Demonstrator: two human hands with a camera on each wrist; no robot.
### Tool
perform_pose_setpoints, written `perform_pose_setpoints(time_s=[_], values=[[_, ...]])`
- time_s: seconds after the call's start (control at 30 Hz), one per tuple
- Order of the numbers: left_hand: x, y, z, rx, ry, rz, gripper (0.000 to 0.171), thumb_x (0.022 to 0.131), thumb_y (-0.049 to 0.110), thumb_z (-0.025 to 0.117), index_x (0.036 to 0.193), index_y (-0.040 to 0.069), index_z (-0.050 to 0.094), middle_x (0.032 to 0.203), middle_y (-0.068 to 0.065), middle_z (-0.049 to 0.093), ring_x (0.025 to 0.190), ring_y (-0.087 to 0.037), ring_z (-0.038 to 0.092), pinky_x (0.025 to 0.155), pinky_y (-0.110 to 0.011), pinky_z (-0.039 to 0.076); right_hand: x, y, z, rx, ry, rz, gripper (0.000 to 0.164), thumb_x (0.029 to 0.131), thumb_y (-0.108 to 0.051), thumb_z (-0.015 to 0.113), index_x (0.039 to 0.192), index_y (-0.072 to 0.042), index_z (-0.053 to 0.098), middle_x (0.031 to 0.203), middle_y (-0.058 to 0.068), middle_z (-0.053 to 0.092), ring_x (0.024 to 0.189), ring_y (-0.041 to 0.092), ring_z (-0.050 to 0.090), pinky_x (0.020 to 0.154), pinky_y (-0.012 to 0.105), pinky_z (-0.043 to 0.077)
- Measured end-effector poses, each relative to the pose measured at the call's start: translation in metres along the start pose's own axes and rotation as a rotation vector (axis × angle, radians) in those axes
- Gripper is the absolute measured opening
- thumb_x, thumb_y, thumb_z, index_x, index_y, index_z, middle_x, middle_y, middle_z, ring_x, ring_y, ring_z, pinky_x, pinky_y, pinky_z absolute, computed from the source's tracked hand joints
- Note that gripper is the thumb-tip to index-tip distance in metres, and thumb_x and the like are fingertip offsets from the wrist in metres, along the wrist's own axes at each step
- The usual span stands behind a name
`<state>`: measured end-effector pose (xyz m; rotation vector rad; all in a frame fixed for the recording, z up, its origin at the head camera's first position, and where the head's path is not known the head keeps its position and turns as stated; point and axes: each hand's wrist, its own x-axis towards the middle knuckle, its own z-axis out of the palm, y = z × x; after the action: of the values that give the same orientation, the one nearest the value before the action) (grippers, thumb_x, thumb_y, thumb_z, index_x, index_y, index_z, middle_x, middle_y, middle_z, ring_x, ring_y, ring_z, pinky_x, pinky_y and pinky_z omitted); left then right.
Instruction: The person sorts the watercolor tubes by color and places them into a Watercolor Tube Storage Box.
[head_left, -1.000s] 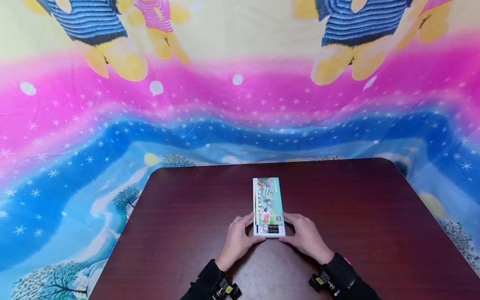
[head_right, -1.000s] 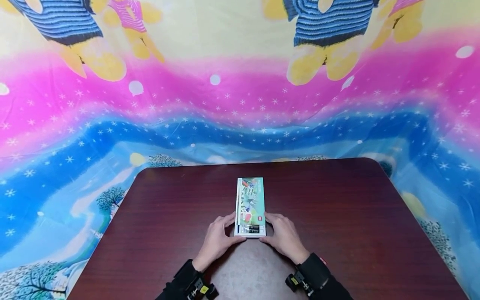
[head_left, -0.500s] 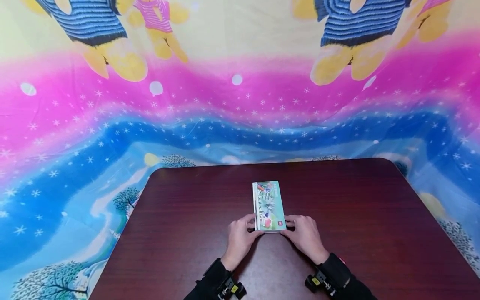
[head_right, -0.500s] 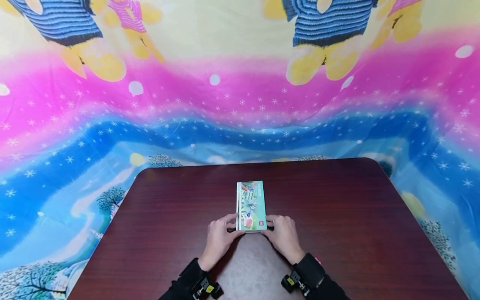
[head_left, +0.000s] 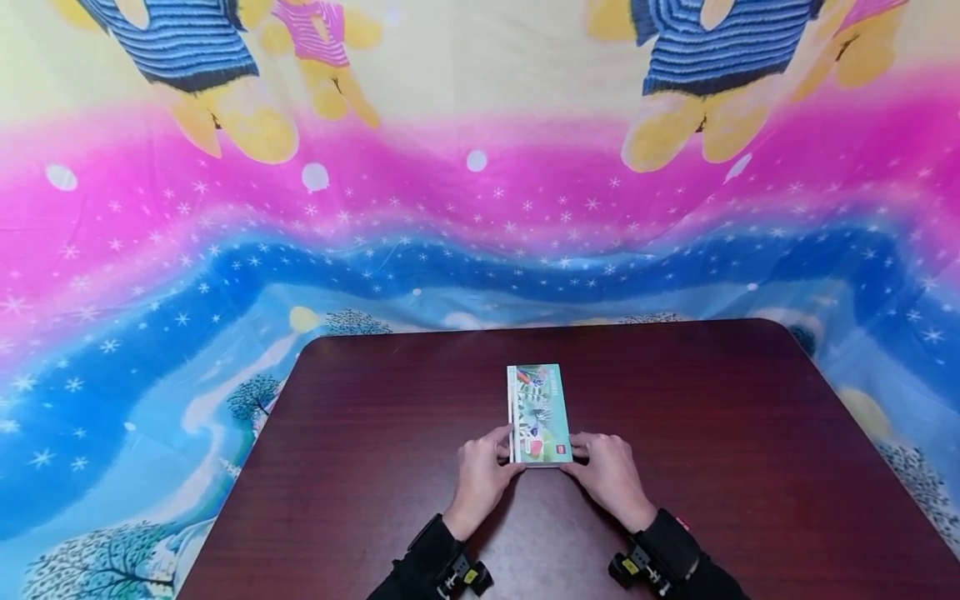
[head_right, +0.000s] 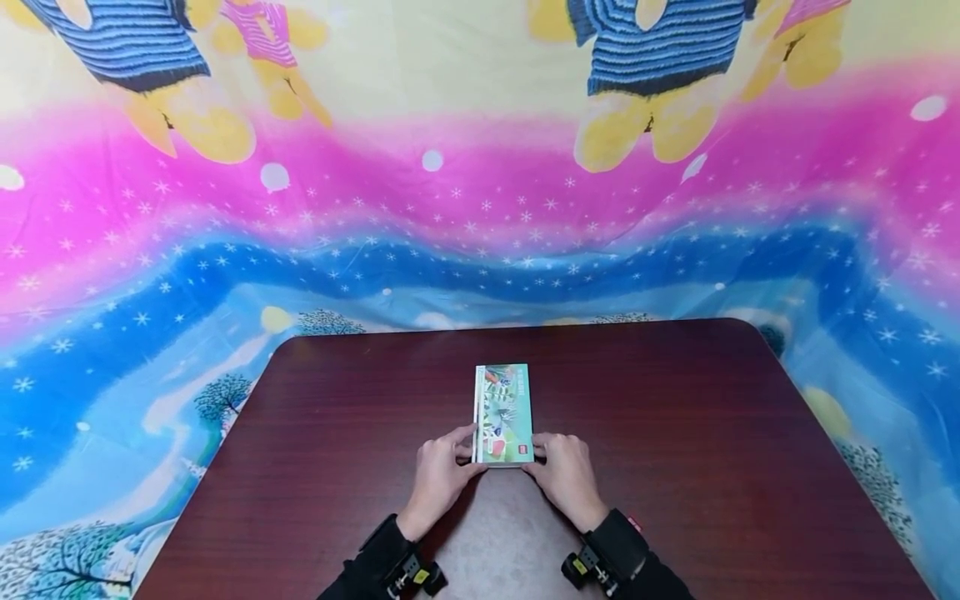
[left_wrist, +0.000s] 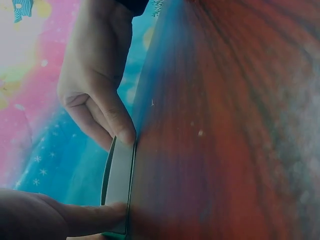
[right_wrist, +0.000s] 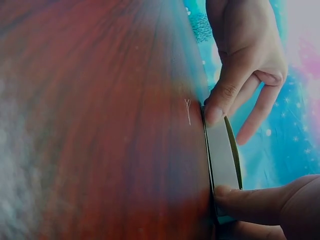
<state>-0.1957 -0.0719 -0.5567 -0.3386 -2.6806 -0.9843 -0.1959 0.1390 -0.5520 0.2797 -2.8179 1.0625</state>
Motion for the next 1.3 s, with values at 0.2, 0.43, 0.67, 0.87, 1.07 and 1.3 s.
perform_pose_setpoints(time_s=[0.2,0.43,0.67,0.87,1.07,1.3], values=[[0.000,-0.003,-0.005,-0.038,-0.063,-0.007,0.060,0.073,0.013,0.094,0.128,0.004,0.072,0.081,-0.001,0.080,0.076,-0.008,0.077,0.084,-0.039,0.059,-0.003,0.000,-0.002,-0.010,-0.021,-0.007,0.040,0.077,-0.012,0.091,0.113,-0.002,0.079,0.097,0.011,0.080,0.085,0.018,0.077,0.077,0.039,0.061],[0.005,-0.010,-0.023,-0.173,-0.247,-0.050,0.074,0.071,0.010,0.095,0.138,0.003,0.064,0.093,-0.005,0.081,0.086,-0.014,0.078,0.092,-0.040,0.058,-0.006,-0.009,-0.006,-0.039,-0.087,-0.006,0.067,0.082,-0.025,0.089,0.137,0.004,0.063,0.106,0.011,0.079,0.083,0.019,0.071,0.068,0.030,0.052],[0.003,-0.004,-0.022,-0.230,-0.439,-0.016,0.088,0.079,0.005,0.088,0.155,0.001,0.044,0.110,-0.008,0.079,0.100,-0.015,0.076,0.091,-0.027,0.058,-0.006,-0.016,-0.004,-0.259,-0.126,-0.002,0.118,0.072,-0.055,0.090,0.154,0.010,0.037,0.126,0.028,0.062,0.105,0.037,0.065,0.077,0.046,0.057],[0.005,-0.001,-0.019,-0.334,-0.525,0.001,0.088,0.088,0.005,0.081,0.162,0.002,0.031,0.118,-0.007,0.077,0.105,-0.014,0.074,0.091,-0.023,0.056,0.001,-0.011,0.002,-0.395,0.020,-0.070,0.124,0.064,-0.061,0.093,0.149,0.014,0.042,0.113,0.028,0.065,0.094,0.038,0.065,0.073,0.046,0.057],[0.024,-0.015,-0.030,-0.497,-0.488,-0.018,0.066,0.099,0.008,0.070,0.158,0.003,0.040,0.123,-0.011,0.076,0.107,-0.029,0.074,0.092,-0.025,0.055,0.012,-0.004,-0.008,-0.317,-0.103,-0.070,0.119,0.072,-0.053,0.091,0.153,0.014,0.036,0.133,0.029,0.061,0.117,0.040,0.061,0.092,0.051,0.056],[0.045,-0.038,-0.053,-0.525,-0.413,-0.055,0.076,0.093,0.014,0.080,0.159,0.015,0.042,0.152,-0.013,0.056,0.137,-0.037,0.053,0.112,-0.054,0.045,0.023,0.014,-0.028,-0.117,-0.336,-0.117,0.112,0.080,-0.034,0.090,0.162,0.004,0.024,0.158,0.026,0.041,0.144,0.043,0.041,0.111,0.057,0.045]])
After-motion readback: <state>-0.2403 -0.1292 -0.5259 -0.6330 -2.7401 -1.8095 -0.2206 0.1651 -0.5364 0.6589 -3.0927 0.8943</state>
